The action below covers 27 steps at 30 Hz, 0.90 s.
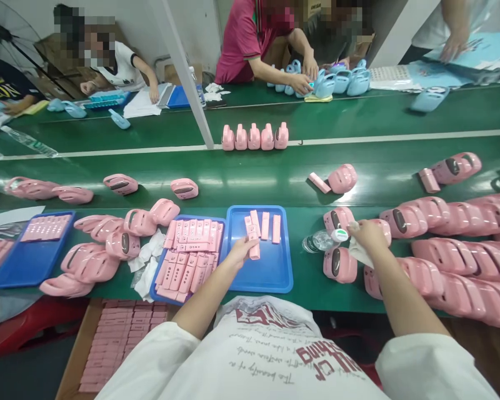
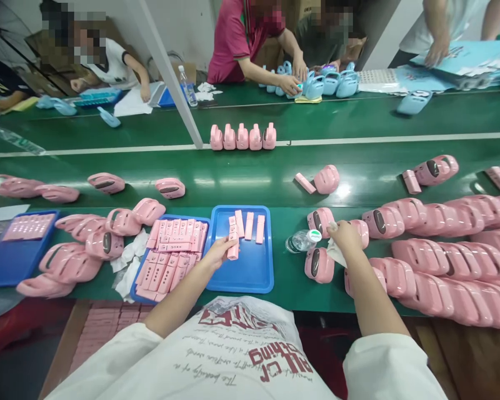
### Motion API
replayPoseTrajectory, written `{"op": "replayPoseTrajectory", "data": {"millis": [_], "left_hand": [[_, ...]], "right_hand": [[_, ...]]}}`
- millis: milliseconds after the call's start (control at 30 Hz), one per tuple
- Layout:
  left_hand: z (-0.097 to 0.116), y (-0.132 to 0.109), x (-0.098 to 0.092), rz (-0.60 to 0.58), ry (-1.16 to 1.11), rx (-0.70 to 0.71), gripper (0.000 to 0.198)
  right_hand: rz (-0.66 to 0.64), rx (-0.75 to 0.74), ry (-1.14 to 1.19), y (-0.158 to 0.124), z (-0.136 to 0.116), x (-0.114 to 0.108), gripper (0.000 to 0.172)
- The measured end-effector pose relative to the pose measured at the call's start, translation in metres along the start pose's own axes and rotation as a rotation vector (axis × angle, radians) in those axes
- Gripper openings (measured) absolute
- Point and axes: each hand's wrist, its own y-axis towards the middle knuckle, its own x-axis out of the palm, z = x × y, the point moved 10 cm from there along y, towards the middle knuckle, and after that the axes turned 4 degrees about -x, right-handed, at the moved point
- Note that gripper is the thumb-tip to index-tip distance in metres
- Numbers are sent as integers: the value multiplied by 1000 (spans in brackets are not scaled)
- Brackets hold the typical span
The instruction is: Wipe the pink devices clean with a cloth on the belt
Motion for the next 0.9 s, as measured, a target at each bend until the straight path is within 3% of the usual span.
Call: {"op": "replayPoseTrajectory", "data": {"millis": [133,233,400,533,667,733,800,900], "left_hand": [[41,33,-9,62,175,154,29],[83,68,-9,126,329,238,41],[151,140,7,238,635,246,38],[176,178,21,299,808,194,38],[179,182,23,325,883,206,38],[186,175,14,347,905,256,38],[203,161,-9,414,926,335,41],[240,126,-72,604,954,450,53]], "right_hand": [[-113,43,12,18,-1,3,20],[-184,-9,25,42,-24,-1,23],[-273,-84,25,91,-94,4,18],[-293,-144,36,128,-163,33,15],[-295,-206,48,147,-223,85,18],[-304,-229,53,148,-241,112,19],[-330,-249,59,146,-250,133,19],[-374,-261,53,142,-252,146,19]]}}
